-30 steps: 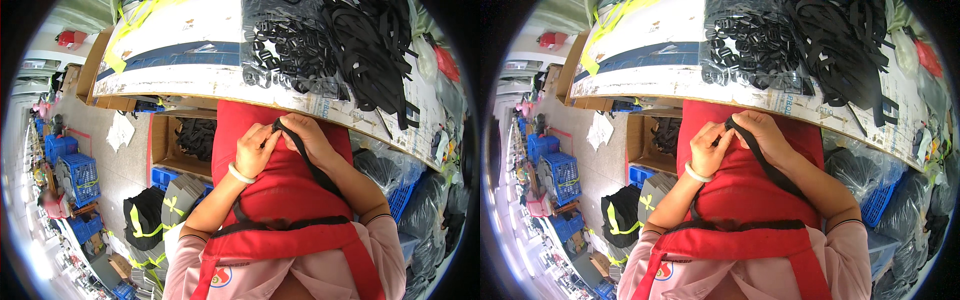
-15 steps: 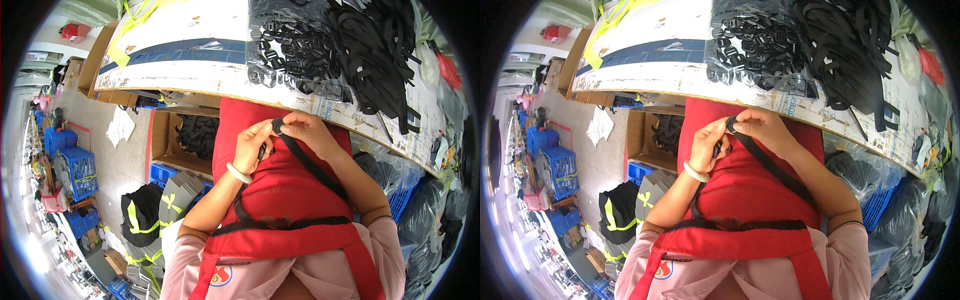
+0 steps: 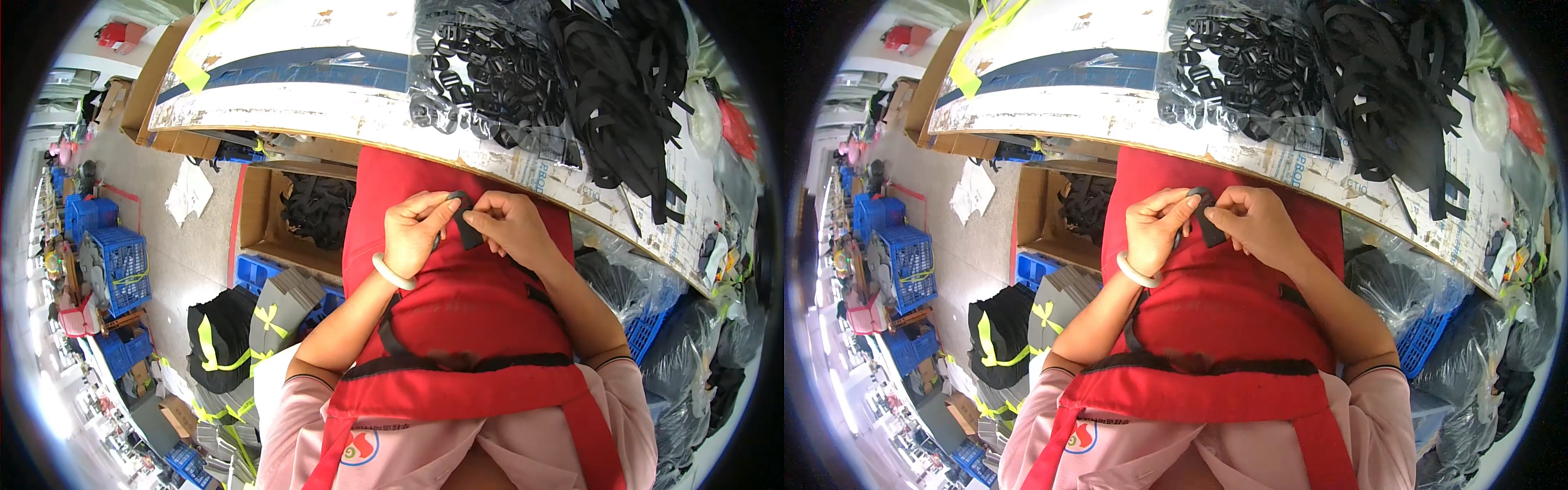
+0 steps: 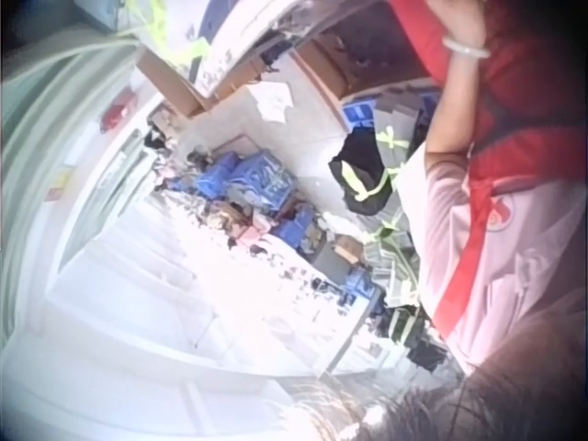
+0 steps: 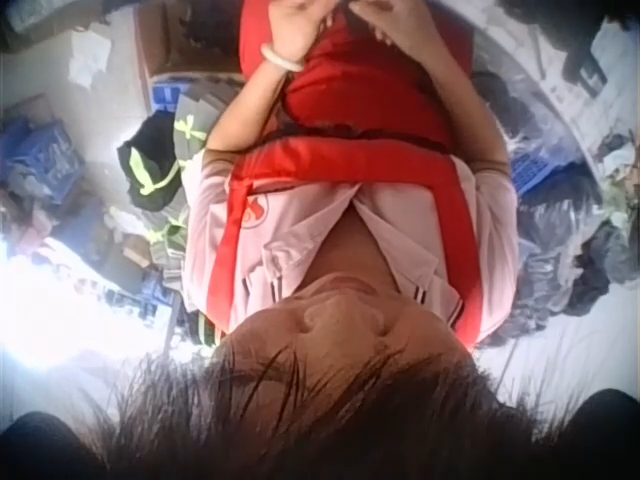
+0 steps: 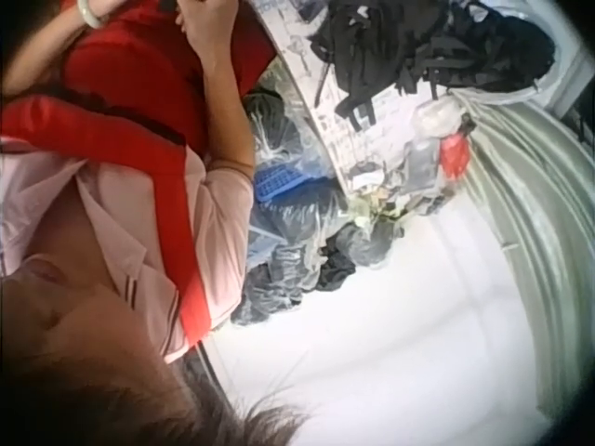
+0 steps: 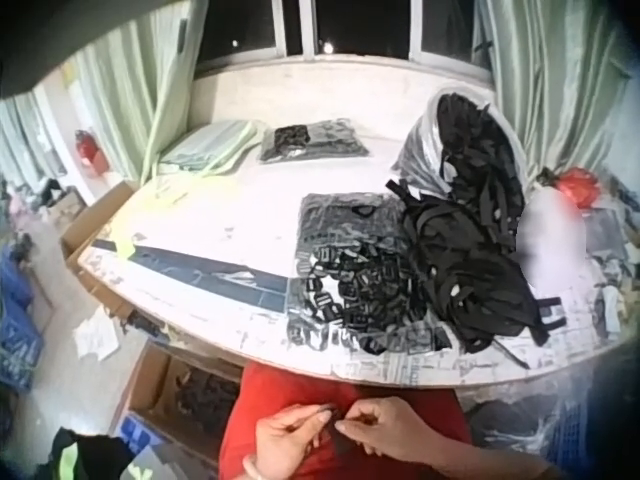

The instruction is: The recorder is threading plastic buckles onto black nylon straps at a factory workstation.

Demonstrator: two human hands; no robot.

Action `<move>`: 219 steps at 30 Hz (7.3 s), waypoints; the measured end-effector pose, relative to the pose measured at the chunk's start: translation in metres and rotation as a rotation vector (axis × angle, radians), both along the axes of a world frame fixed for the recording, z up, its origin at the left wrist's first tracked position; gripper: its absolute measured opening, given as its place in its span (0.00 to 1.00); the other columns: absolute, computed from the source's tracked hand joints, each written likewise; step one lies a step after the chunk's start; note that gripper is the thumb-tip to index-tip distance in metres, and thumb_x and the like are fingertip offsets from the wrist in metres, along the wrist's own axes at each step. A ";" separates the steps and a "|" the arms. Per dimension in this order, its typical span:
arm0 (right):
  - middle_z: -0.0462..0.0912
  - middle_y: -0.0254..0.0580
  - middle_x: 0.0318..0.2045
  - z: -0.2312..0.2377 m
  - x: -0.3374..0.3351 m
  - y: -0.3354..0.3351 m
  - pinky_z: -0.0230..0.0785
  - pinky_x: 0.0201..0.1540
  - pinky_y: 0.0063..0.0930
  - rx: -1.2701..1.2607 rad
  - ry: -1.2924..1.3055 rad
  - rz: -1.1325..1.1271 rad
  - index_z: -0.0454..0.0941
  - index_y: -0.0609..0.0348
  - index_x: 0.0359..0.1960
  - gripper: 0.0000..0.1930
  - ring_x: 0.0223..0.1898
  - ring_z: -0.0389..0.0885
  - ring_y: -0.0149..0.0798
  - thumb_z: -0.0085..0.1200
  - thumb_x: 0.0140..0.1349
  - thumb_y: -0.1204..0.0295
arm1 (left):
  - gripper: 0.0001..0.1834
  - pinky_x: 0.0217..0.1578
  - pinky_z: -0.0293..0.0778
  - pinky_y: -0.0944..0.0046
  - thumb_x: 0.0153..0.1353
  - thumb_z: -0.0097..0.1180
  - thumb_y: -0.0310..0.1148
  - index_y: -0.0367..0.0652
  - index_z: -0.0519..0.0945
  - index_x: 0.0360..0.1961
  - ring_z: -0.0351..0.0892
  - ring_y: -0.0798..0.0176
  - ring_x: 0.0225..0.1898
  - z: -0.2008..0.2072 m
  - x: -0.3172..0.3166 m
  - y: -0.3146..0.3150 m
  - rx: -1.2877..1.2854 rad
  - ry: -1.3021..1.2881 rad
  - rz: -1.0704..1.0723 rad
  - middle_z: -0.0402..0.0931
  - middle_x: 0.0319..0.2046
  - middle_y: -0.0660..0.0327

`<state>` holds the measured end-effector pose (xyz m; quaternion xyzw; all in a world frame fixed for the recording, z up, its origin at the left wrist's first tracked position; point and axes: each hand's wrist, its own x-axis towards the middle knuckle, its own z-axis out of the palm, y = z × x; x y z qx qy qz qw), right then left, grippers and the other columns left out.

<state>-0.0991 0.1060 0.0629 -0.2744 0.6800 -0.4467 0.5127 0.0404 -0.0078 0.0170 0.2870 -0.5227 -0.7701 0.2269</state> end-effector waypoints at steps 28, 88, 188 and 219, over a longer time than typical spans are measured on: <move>0.77 0.34 0.24 -0.035 0.004 0.000 0.70 0.23 0.15 -0.101 -0.368 -0.201 0.76 0.62 0.37 0.10 0.20 0.76 0.24 0.52 0.66 0.67 | 0.08 0.21 0.66 0.76 0.57 0.61 0.21 0.36 0.83 0.39 0.70 0.76 0.21 -0.010 0.014 -0.001 -0.161 0.027 -0.047 0.75 0.28 0.64; 0.80 0.38 0.29 -0.051 0.031 -0.023 0.71 0.24 0.18 -0.136 -0.309 0.054 0.71 0.66 0.46 0.11 0.24 0.78 0.26 0.53 0.63 0.76 | 0.19 0.51 0.78 0.58 0.58 0.45 0.13 0.37 0.76 0.49 0.71 0.50 0.58 -0.036 0.054 -0.026 1.331 0.549 0.094 0.77 0.47 0.53; 0.75 0.31 0.21 -0.008 0.009 0.010 0.52 0.11 0.15 -0.067 -0.550 -0.305 0.76 0.61 0.36 0.09 0.11 0.63 0.20 0.52 0.66 0.67 | 0.12 0.16 0.67 0.76 0.66 0.53 0.30 0.36 0.80 0.47 0.71 0.75 0.21 0.008 0.002 -0.001 0.241 -0.042 -0.166 0.79 0.29 0.61; 0.79 0.33 0.27 -0.024 0.014 -0.002 0.66 0.21 0.15 -0.131 -0.561 -0.309 0.76 0.60 0.44 0.12 0.20 0.74 0.23 0.54 0.65 0.65 | 0.12 0.31 0.75 0.68 0.57 0.57 0.18 0.34 0.81 0.43 0.79 0.63 0.31 -0.007 0.011 -0.003 -0.661 -0.069 -0.134 0.79 0.32 0.53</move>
